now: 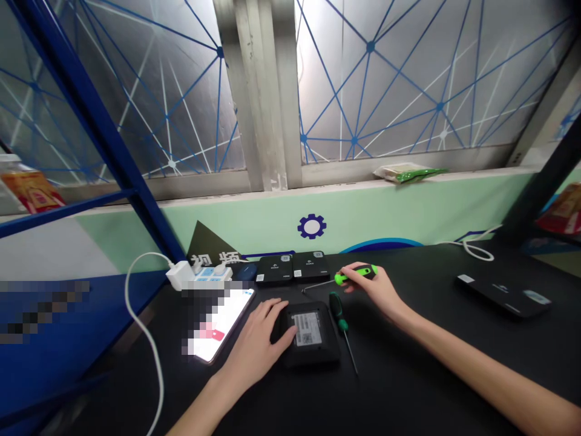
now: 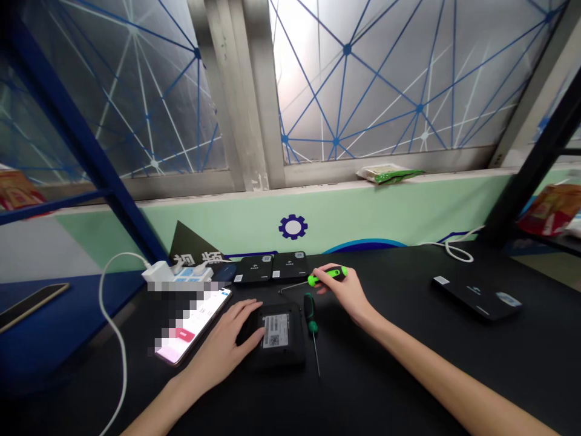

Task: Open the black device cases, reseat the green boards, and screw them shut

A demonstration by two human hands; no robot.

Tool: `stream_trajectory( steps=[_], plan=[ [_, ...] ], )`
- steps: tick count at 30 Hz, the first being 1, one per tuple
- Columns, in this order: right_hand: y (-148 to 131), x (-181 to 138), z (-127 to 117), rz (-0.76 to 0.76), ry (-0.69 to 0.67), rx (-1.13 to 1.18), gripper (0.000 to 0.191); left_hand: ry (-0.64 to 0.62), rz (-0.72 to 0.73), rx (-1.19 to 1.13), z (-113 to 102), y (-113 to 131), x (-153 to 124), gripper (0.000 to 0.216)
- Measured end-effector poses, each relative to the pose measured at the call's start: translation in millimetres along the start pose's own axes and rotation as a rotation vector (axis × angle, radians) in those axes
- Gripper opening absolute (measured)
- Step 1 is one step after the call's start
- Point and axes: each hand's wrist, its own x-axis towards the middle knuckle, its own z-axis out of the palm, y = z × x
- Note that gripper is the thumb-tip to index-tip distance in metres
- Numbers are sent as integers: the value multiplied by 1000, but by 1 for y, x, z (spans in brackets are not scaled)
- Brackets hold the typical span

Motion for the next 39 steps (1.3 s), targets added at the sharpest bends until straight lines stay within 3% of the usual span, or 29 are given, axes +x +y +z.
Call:
stream_trajectory(
  steps=[7, 14, 22, 27, 33, 39],
  plan=[
    [-8, 0, -3, 40, 27, 136, 36, 24, 9, 19, 2, -1, 2, 49],
    [-12, -4, -1, 101, -33, 255, 34, 57, 22, 73, 4, 0, 2, 48],
    [-9, -9, 5, 201, -96, 240, 35, 45, 24, 80, -1, 2, 0, 47],
    [-6, -9, 5, 209, -87, 234, 34, 76, 114, 79, -7, 6, -3, 38],
    [-4, -8, 4, 222, -79, 238, 32, 21, 249, 98, -12, 13, -7, 38],
    [-4, -9, 5, 213, -80, 242, 32, -38, 182, 146, -10, 20, -19, 44]
  ],
)
